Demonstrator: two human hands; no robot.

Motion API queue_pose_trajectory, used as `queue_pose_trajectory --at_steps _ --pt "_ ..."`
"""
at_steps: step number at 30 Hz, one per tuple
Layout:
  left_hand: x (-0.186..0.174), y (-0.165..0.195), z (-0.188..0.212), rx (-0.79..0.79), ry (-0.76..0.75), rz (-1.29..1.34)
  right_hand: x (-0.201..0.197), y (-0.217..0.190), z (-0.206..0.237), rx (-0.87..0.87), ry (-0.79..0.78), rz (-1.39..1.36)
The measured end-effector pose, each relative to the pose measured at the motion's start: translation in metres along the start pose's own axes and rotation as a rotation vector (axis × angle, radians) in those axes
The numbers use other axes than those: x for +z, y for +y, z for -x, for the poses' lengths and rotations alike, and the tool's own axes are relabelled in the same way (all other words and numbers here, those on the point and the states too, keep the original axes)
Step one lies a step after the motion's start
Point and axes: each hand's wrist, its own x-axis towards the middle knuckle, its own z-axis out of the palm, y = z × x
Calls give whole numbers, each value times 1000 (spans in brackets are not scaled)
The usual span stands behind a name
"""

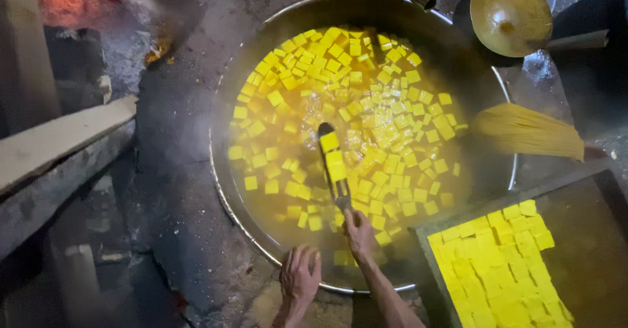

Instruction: The person uses a slotted spatula to scoop yellow tofu cubes from a large steaming pot and places them onto a rectangular tray. The person repeats this transfer action multiple times, arranging the tofu in neat rows on the tray.

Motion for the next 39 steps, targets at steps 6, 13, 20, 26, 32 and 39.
queue_pose_trajectory --at_steps 6,13,20,26,32,39 --pt "-9 8 -6 1 52 46 18 -26 -3 22 -207 159" --pt "-9 6 -7 -77 9 66 101 -72 -20 305 -277 133" --pt "-3 -3 -2 -58 15 -1 133 -98 -30 -150 -8 -56" --pt "16 -17 14 -9 115 -16 43 -101 3 -24 -11 -228" --pt "20 -33 50 -22 30 -248 -154 -51 89 -159 157 -206" --pt "39 40 61 224 120 -39 -425 63 188 -145 366 203"
